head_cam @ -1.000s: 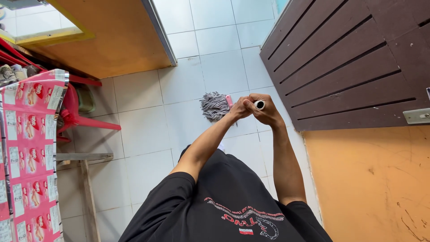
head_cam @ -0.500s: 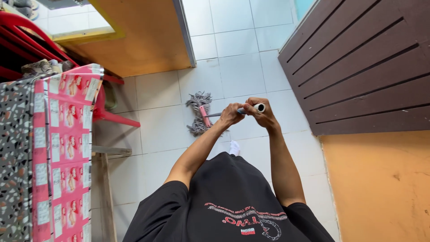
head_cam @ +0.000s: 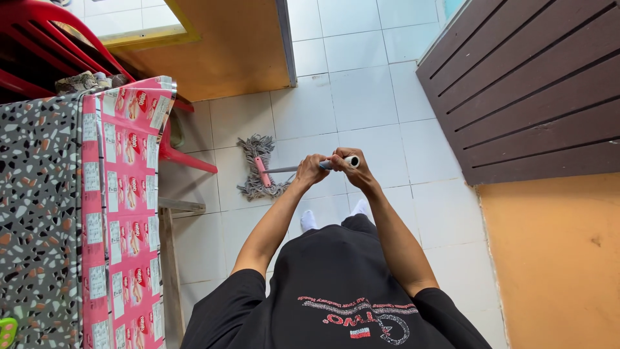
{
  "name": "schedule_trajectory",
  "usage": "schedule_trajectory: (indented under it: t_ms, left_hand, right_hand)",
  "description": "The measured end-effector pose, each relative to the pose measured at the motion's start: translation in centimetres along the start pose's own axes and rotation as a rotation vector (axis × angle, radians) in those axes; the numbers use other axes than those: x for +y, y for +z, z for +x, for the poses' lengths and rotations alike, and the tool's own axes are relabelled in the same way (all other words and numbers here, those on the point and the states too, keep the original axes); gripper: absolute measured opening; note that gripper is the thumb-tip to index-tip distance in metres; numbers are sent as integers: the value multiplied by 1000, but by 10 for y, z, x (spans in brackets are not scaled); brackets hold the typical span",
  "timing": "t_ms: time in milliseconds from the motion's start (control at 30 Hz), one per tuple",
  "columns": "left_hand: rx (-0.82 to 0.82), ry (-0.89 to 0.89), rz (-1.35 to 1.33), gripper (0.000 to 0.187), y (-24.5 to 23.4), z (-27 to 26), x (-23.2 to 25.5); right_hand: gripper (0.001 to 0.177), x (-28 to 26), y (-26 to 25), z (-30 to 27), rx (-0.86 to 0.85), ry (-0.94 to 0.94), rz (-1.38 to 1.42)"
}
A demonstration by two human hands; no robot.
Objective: Mopping the tile floor in a hallway area using a string mop.
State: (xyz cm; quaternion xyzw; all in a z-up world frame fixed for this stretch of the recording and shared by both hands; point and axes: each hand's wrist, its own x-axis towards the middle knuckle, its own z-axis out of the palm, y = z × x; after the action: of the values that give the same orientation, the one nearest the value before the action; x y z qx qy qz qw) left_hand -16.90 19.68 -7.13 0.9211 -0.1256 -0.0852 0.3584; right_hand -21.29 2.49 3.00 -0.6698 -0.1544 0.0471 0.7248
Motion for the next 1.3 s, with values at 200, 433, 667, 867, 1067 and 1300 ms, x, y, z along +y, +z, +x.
schedule_trajectory:
  t_ms: [200, 433, 667, 867, 1067, 1300]
  left_hand:
    - [-60, -77, 27, 15, 7, -15, 5]
    - [-117, 32, 31, 13, 67, 8, 43]
    - [-148, 233, -170, 16, 141, 44, 142]
    - [-190, 347, -345, 22, 189, 78, 169]
    - [-238, 435, -469, 24, 195, 86, 160]
    - [-223, 346, -154, 29, 145, 68, 153]
  right_hand:
    - [47, 9, -3, -22, -12, 5, -19]
    - [35, -34, -64, -50, -44, 1, -175]
    - [34, -91, -147, -82, 41, 12, -347]
    - [29, -116, -164, -77, 14, -46, -504]
    - [34, -91, -166, -70, -29, -62, -542]
    - [36, -97, -144, -63, -55, -119, -366]
